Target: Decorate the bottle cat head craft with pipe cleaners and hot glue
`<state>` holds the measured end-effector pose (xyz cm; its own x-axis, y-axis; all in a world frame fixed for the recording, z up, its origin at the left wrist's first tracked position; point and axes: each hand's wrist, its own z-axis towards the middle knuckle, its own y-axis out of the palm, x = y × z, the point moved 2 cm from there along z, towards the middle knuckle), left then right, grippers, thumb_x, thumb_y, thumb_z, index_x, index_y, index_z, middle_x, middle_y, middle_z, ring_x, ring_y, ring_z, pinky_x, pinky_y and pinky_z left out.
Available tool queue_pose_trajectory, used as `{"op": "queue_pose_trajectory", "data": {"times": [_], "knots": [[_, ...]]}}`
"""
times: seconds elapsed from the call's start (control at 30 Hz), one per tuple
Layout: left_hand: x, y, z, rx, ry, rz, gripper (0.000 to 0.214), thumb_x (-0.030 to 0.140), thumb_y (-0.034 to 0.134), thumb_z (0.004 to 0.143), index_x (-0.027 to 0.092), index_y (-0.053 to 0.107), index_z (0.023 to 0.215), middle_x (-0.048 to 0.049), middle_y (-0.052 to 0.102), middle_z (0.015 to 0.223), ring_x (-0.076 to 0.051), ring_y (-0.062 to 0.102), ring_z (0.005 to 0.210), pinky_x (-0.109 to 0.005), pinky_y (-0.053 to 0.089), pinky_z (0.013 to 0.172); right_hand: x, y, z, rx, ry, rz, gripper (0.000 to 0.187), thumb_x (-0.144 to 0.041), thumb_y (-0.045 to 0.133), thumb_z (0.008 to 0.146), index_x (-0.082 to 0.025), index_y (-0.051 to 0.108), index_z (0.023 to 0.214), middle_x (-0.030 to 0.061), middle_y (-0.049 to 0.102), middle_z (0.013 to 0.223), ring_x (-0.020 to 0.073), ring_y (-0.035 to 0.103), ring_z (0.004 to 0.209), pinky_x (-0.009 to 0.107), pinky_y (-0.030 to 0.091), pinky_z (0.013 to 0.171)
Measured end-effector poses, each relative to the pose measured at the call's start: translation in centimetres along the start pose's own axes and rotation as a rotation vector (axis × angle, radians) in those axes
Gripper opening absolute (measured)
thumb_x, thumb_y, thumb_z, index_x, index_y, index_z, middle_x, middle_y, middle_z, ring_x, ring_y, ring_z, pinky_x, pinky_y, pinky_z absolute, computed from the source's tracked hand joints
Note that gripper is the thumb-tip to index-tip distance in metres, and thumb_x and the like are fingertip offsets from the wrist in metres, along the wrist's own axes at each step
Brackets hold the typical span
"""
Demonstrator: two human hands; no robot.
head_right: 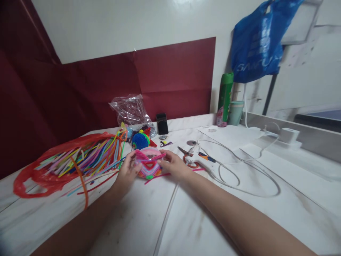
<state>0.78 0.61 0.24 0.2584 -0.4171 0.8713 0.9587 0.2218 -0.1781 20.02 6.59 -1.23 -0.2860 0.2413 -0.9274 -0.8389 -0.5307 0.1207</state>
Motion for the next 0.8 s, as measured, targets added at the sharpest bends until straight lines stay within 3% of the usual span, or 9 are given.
{"op": "queue_pose_trajectory", "data": {"times": [0.17, 0.47, 0.57, 0.8], "knots": [[-0.3, -0.7, 0.6, 0.022, -0.048, -0.176, 0.041, 0.041, 0.067, 0.076, 0.019, 0.062, 0.11, -0.0093, 0.067, 0.116, -0.025, 0.06, 0.111, -0.035, 0.045, 0.095, 0.0, -0.4, 0.0, -0.011, 0.118, 0.118, 0.041, -0.046, 0.08, 0.068, -0.022, 0.068, 0.098, 0.0065, 0.072, 0.105, 0.0242, 0.067, 0.098, 0.046, 0.049, 0.095], [-1.2, -0.6, 1.1, 0.046, -0.088, -0.259, 0.034, 0.039, 0.072, 0.072, 0.018, 0.066, 0.099, -0.0038, 0.071, 0.092, -0.018, 0.065, 0.087, -0.029, 0.049, 0.08, 0.5, -0.3, -0.2, -0.055, 0.198, 0.205, 0.04, -0.042, 0.083, 0.067, -0.022, 0.068, 0.097, 0.006, 0.073, 0.101, 0.0239, 0.07, 0.094, 0.046, 0.052, 0.093], [-1.0, -0.5, 1.1, 0.047, -0.108, -0.257, 0.035, 0.038, 0.075, 0.069, 0.018, 0.066, 0.096, -0.0025, 0.071, 0.084, -0.017, 0.065, 0.08, -0.028, 0.049, 0.077, 0.6, -0.4, -0.2, -0.068, 0.187, 0.19, 0.04, -0.041, 0.083, 0.067, -0.022, 0.067, 0.098, 0.0064, 0.073, 0.103, 0.0239, 0.07, 0.094, 0.047, 0.053, 0.092], [-1.0, -0.6, 1.2, 0.056, -0.109, -0.22, 0.037, 0.041, 0.076, 0.067, 0.017, 0.067, 0.094, -0.0048, 0.072, 0.09, -0.017, 0.065, 0.083, -0.029, 0.05, 0.078, 0.9, -0.6, 0.0, -0.019, 0.117, 0.117, 0.046, -0.04, 0.084, 0.066, -0.021, 0.067, 0.103, 0.0074, 0.073, 0.105, 0.0241, 0.069, 0.096, 0.045, 0.051, 0.094]]}}
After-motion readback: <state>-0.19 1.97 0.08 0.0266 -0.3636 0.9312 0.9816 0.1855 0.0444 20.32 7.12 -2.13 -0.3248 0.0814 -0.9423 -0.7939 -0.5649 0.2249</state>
